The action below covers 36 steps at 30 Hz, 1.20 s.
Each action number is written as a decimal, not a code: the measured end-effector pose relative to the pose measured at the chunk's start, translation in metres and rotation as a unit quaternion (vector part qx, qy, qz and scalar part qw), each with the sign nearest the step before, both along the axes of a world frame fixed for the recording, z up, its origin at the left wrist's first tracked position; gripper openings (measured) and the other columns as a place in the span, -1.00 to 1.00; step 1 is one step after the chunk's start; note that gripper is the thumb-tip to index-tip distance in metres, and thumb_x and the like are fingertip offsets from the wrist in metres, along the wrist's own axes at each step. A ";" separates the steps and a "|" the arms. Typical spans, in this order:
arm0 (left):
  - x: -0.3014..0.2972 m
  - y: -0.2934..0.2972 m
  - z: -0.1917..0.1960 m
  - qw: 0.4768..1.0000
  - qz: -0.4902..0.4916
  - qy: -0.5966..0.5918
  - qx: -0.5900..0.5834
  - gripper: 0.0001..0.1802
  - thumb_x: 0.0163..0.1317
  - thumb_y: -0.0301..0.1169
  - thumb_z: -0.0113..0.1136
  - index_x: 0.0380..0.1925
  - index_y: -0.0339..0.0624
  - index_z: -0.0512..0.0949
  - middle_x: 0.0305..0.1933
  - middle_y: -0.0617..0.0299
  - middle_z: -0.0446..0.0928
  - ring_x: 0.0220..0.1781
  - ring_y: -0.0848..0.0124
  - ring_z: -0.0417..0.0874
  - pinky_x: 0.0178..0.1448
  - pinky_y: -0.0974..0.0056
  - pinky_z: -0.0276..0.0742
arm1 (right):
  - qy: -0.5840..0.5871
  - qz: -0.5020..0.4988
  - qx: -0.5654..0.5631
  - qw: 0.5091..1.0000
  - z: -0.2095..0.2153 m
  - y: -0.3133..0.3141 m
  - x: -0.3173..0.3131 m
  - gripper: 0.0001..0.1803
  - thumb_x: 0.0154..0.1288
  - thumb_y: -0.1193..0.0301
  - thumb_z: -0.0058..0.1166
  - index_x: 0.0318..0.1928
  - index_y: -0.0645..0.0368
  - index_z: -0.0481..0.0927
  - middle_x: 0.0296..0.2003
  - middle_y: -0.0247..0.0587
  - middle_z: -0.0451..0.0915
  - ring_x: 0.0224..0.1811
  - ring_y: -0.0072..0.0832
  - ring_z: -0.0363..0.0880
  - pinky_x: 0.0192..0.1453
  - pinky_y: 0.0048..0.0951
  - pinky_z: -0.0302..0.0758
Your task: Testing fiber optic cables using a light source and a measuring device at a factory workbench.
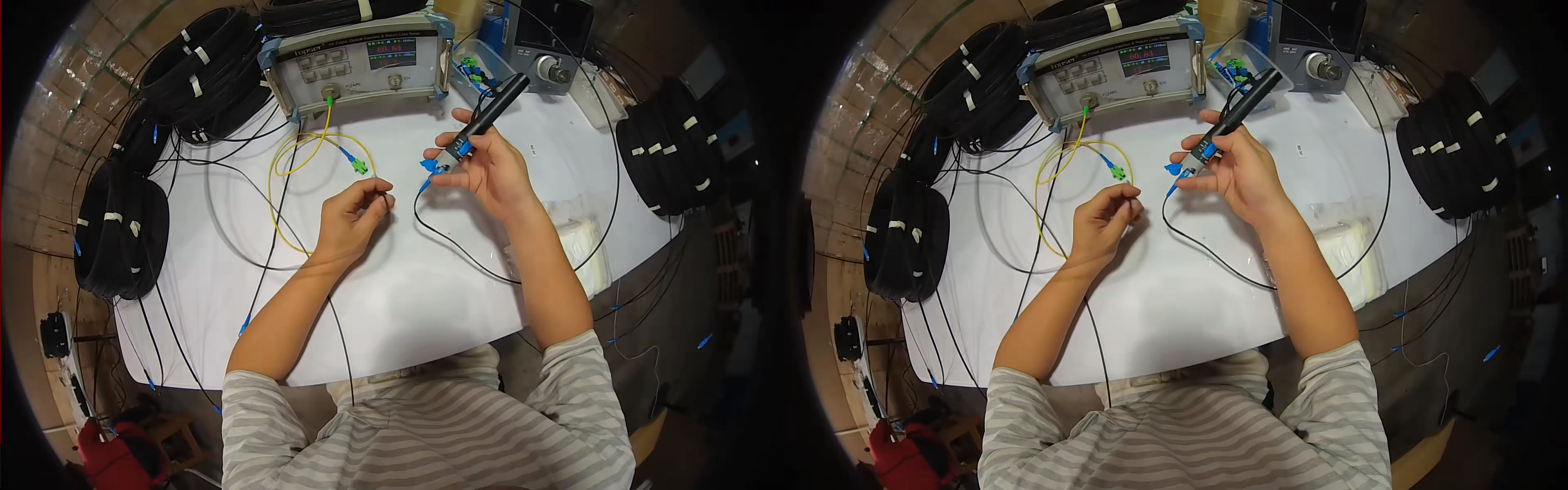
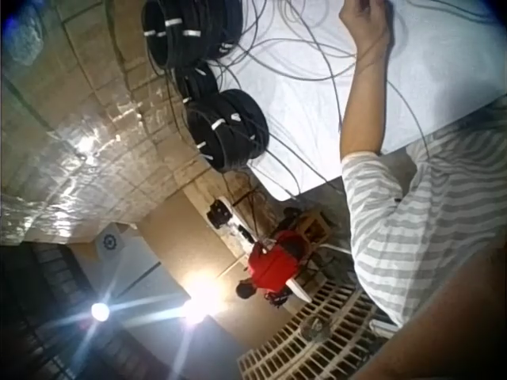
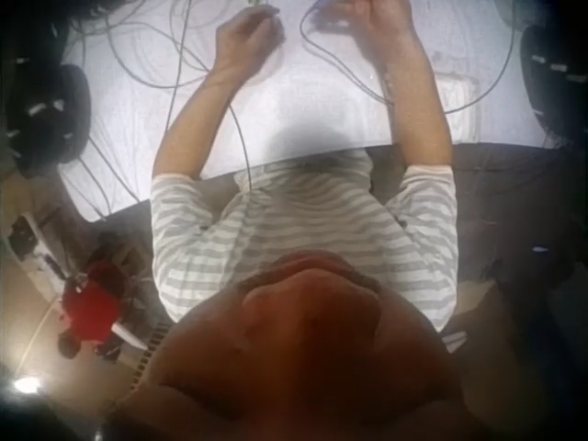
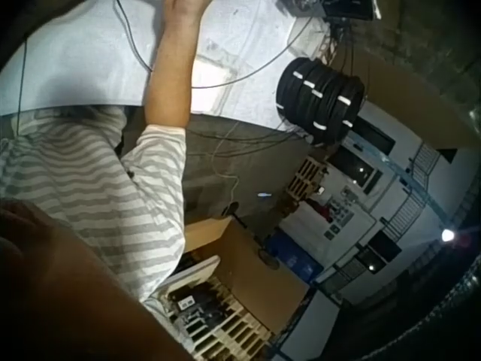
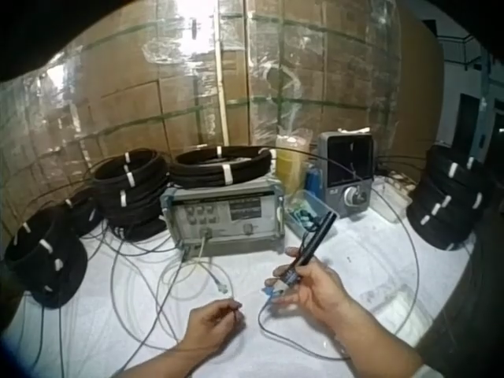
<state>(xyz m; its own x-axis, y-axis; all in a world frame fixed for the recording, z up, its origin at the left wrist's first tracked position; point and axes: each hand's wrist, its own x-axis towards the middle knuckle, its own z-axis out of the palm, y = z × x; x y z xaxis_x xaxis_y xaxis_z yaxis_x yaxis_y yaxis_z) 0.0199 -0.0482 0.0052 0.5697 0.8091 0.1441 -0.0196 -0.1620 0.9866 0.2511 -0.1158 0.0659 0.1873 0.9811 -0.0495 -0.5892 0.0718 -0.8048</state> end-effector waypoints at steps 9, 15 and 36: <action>0.001 0.011 0.003 0.999 0.005 -0.048 -0.009 -0.77 0.46 -0.38 0.13 -0.10 -0.30 0.66 -0.18 0.27 0.56 -0.19 0.56 0.51 -0.05 0.49 0.45 | -0.053 -0.018 0.002 0.998 -0.005 0.002 0.005 -0.38 0.44 0.46 -0.31 0.49 0.15 0.04 0.03 0.07 0.53 0.15 -0.01 0.56 0.03 0.07 0.71; 0.003 0.012 -0.001 0.996 0.005 -0.048 -0.069 -0.73 0.48 -0.34 0.11 -0.08 -0.32 0.66 -0.13 0.28 0.62 -0.13 0.54 0.57 -0.03 0.48 0.48 | -0.082 -0.026 -0.021 0.996 -0.001 0.001 0.003 -0.32 0.36 0.53 -0.30 0.50 0.15 0.01 0.02 0.06 0.53 0.15 -0.03 0.56 0.04 0.08 0.71; 0.003 0.014 -0.006 0.995 -0.021 -0.018 -0.096 -0.74 0.48 -0.44 0.07 -0.02 -0.39 0.63 -0.10 0.19 0.67 -0.04 0.45 0.66 0.14 0.38 0.58 | -0.079 -0.035 -0.032 0.996 -0.001 0.002 -0.002 -0.33 0.37 0.53 -0.28 0.49 0.17 0.04 0.01 0.05 0.55 0.12 -0.05 0.59 0.00 0.03 0.73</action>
<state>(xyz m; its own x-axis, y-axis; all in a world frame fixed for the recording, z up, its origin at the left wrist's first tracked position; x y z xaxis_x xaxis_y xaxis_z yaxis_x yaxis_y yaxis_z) 0.0225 -0.0341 -0.0004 0.6015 0.7988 0.0109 -0.0582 0.0302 0.9978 0.2496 -0.1134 0.0653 0.2650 0.9613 -0.0754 -0.4510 0.0545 -0.8908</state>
